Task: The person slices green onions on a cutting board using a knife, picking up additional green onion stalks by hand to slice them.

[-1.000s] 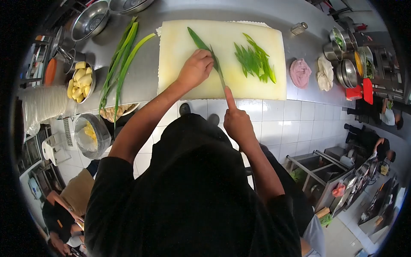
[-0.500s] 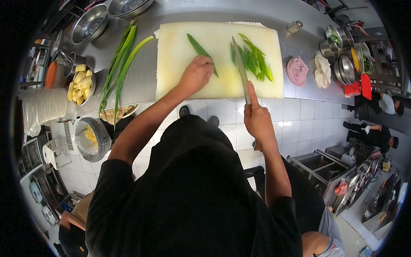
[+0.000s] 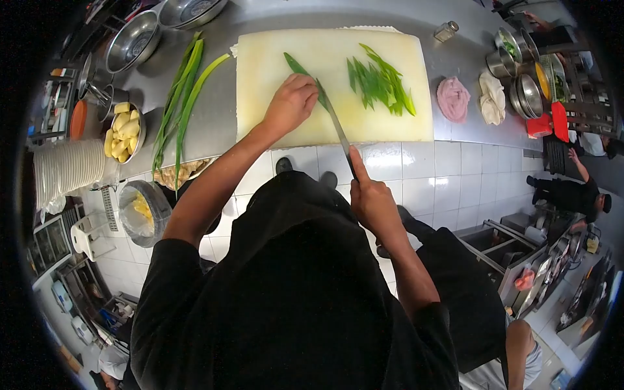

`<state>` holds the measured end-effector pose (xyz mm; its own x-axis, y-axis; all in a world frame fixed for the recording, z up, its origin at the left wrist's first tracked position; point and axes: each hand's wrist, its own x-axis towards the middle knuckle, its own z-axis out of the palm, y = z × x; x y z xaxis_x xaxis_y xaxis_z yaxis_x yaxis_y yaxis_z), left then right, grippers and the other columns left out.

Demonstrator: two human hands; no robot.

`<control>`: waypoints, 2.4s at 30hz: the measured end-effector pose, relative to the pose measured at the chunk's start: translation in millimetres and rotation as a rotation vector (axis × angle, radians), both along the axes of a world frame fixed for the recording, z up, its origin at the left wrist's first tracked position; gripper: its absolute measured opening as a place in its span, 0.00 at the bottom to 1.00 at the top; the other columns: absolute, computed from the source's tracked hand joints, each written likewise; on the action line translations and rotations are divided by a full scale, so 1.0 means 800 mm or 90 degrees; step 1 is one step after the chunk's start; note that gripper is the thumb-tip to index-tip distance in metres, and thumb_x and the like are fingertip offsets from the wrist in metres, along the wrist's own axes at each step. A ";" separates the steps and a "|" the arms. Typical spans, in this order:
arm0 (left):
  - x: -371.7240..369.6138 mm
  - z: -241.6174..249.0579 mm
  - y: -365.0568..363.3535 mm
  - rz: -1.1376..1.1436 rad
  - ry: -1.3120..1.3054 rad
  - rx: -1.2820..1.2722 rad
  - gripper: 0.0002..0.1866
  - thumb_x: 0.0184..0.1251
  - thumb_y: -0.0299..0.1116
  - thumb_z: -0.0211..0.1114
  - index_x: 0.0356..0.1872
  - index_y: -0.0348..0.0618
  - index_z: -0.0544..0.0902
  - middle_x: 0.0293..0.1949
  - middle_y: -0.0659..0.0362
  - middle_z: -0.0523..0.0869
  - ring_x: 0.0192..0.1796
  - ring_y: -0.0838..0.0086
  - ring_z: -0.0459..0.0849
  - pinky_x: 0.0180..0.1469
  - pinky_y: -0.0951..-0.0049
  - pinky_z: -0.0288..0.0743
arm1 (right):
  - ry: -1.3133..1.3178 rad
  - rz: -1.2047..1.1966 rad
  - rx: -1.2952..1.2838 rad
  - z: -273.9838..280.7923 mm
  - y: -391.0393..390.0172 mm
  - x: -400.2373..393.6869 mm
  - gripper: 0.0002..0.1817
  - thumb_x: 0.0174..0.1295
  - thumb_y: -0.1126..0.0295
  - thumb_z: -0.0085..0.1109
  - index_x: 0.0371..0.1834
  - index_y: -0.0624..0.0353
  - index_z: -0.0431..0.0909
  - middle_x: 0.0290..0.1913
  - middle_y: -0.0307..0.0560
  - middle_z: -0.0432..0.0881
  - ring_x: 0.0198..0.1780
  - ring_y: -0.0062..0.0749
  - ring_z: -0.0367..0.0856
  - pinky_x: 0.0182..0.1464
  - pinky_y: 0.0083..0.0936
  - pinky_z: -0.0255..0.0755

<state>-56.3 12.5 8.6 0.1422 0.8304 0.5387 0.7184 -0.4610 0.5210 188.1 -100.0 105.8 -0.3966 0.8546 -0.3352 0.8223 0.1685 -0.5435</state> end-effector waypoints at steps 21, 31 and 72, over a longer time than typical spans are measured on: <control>0.000 -0.003 0.001 -0.002 -0.002 -0.011 0.01 0.57 0.21 0.66 0.30 0.36 0.85 0.40 0.54 0.83 0.46 0.59 0.80 0.50 0.63 0.77 | -0.022 -0.003 -0.007 -0.026 0.026 -0.005 0.40 0.66 0.73 0.49 0.81 0.37 0.45 0.25 0.70 0.80 0.30 0.69 0.80 0.39 0.61 0.72; 0.020 0.000 -0.026 -0.012 -0.021 -0.030 0.02 0.58 0.22 0.67 0.32 0.36 0.86 0.40 0.54 0.84 0.47 0.58 0.81 0.51 0.63 0.78 | -0.021 -0.039 0.053 0.011 0.050 0.001 0.39 0.68 0.73 0.49 0.82 0.40 0.45 0.24 0.68 0.80 0.29 0.67 0.80 0.38 0.57 0.73; 0.006 0.003 -0.019 0.015 -0.031 -0.034 0.02 0.57 0.21 0.67 0.31 0.35 0.85 0.39 0.54 0.84 0.46 0.58 0.81 0.51 0.63 0.77 | -0.045 -0.041 0.010 -0.003 0.055 0.003 0.40 0.69 0.73 0.48 0.82 0.41 0.43 0.26 0.71 0.81 0.32 0.70 0.80 0.40 0.59 0.72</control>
